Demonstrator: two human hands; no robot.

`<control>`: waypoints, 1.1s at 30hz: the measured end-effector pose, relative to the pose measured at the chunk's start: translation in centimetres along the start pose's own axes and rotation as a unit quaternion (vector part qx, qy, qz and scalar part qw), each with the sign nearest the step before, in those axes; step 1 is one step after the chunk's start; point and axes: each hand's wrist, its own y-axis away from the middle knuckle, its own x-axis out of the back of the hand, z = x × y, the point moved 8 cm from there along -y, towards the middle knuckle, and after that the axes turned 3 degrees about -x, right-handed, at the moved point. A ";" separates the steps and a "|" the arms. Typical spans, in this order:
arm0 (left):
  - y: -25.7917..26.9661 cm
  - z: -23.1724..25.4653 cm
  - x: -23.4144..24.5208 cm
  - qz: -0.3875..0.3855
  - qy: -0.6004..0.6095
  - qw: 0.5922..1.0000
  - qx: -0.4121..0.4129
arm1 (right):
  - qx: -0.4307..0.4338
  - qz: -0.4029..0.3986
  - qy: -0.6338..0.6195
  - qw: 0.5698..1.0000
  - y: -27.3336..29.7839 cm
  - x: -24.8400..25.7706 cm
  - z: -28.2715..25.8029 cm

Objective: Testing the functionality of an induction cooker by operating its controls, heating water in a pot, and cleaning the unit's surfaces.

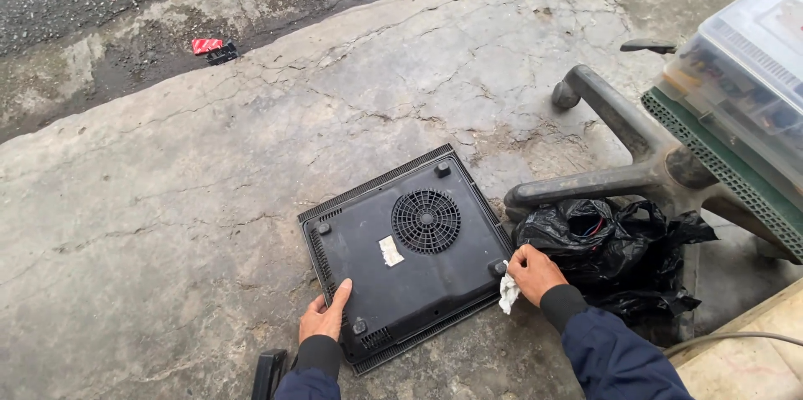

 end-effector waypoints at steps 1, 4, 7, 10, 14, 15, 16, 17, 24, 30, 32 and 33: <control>0.1 0.0 0.1 0.000 -0.008 1.000 0.003 | 0.009 0.001 -0.010 1.000 0.1 -0.1 0.2; 0.9 0.2 0.3 -0.003 -0.024 1.000 0.007 | 0.006 0.005 0.002 1.000 0.8 -0.2 0.4; 1.2 0.6 0.5 -0.003 -0.047 0.999 0.007 | 0.044 0.011 0.031 0.998 -0.1 -0.7 0.1; 1.0 0.6 0.7 -0.002 -0.081 0.997 0.008 | 0.079 -0.001 0.051 0.996 -0.3 -0.3 -1.6; 0.7 0.1 0.6 -0.005 -0.146 0.989 0.023 | 0.099 0.018 0.106 0.989 1.5 2.3 -7.8; 1.1 -0.1 0.7 -0.002 -0.145 0.989 0.026 | 0.101 0.015 0.107 0.989 0.8 2.4 -9.0; 1.5 0.0 0.5 0.000 -0.142 0.990 0.025 | 0.033 -0.011 0.065 0.997 -0.1 2.4 -9.0; 1.9 0.1 0.5 0.003 -0.139 0.990 0.024 | -0.034 -0.037 0.023 0.998 -0.8 2.4 -9.1; 1.2 -0.4 -0.2 -0.008 -0.106 0.994 0.015 | -0.047 -0.083 0.035 0.995 -12.5 -2.5 -0.8; 0.6 -1.3 0.2 -0.004 -0.069 0.997 0.020 | 0.293 -0.072 0.575 0.761 -20.6 -8.6 1.9; 0.8 -1.0 0.3 0.001 -0.084 0.996 0.019 | 0.169 -0.158 0.462 0.856 -21.6 -8.1 4.1; 1.3 -0.7 0.6 -0.001 -0.084 0.996 0.016 | 0.167 -0.155 0.462 0.857 -17.4 -6.4 2.9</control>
